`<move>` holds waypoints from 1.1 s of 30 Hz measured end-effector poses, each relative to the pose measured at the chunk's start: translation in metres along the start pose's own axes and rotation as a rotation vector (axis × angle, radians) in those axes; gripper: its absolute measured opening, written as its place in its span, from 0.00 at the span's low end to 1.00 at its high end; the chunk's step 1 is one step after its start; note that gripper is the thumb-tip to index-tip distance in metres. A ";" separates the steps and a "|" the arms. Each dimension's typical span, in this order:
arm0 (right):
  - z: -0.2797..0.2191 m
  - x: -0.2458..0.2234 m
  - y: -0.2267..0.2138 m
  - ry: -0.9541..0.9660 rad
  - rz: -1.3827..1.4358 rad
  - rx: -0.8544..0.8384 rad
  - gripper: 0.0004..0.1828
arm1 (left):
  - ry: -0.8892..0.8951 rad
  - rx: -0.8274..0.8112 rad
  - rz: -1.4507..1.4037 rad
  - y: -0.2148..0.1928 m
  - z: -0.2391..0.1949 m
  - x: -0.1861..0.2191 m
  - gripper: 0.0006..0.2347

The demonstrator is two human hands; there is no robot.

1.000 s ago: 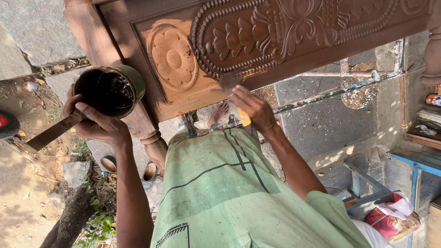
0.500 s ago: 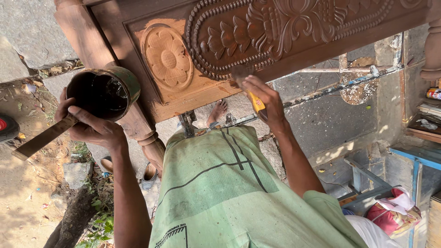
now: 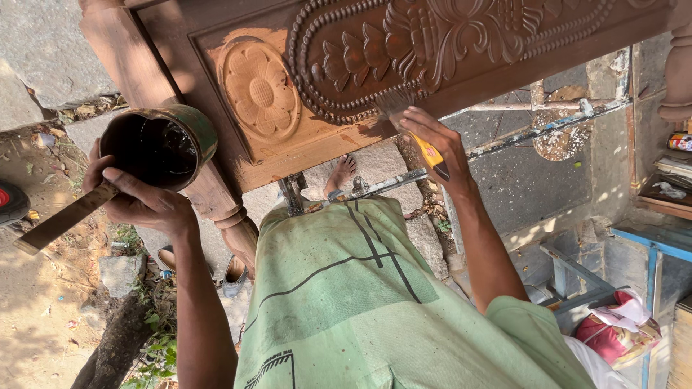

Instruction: The person applies a dark wood stain to a carved wooden headboard using a brush. They repeatedly dip the brush into a container held in the other hand and carefully paint the intricate floral and geometric patterns on the wood surface.

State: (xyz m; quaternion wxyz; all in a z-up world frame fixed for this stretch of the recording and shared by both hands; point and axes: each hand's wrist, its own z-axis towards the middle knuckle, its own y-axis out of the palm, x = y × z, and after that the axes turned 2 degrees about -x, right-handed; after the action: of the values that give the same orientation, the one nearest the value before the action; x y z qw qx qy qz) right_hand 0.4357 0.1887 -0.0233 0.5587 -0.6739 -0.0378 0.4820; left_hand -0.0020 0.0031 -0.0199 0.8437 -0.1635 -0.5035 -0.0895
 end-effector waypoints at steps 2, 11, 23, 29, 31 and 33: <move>0.005 -0.004 -0.005 -0.032 0.041 -0.078 0.22 | 0.007 -0.008 0.001 -0.001 0.000 0.001 0.10; 0.059 -0.009 -0.042 0.105 0.154 -0.240 0.17 | 0.010 0.016 -0.011 0.002 0.002 0.002 0.10; 0.083 -0.013 -0.054 0.067 0.082 -0.414 0.15 | 0.025 0.002 -0.044 0.002 0.003 0.004 0.11; 0.093 -0.025 -0.062 0.143 0.045 -0.456 0.18 | 0.017 0.014 -0.020 0.000 0.004 0.003 0.12; 0.102 -0.022 -0.063 0.236 -0.004 -0.509 0.17 | 0.022 0.017 -0.024 0.003 0.005 0.004 0.12; 0.109 -0.016 -0.059 0.311 -0.018 -0.582 0.17 | 0.051 0.010 -0.016 0.002 0.005 0.005 0.12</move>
State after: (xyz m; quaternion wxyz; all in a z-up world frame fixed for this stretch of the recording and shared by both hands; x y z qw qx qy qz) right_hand 0.3806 0.2789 0.0430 0.3458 -0.8706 -0.0940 0.3372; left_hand -0.0032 0.0071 -0.0137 0.8564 -0.1530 -0.4834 -0.0977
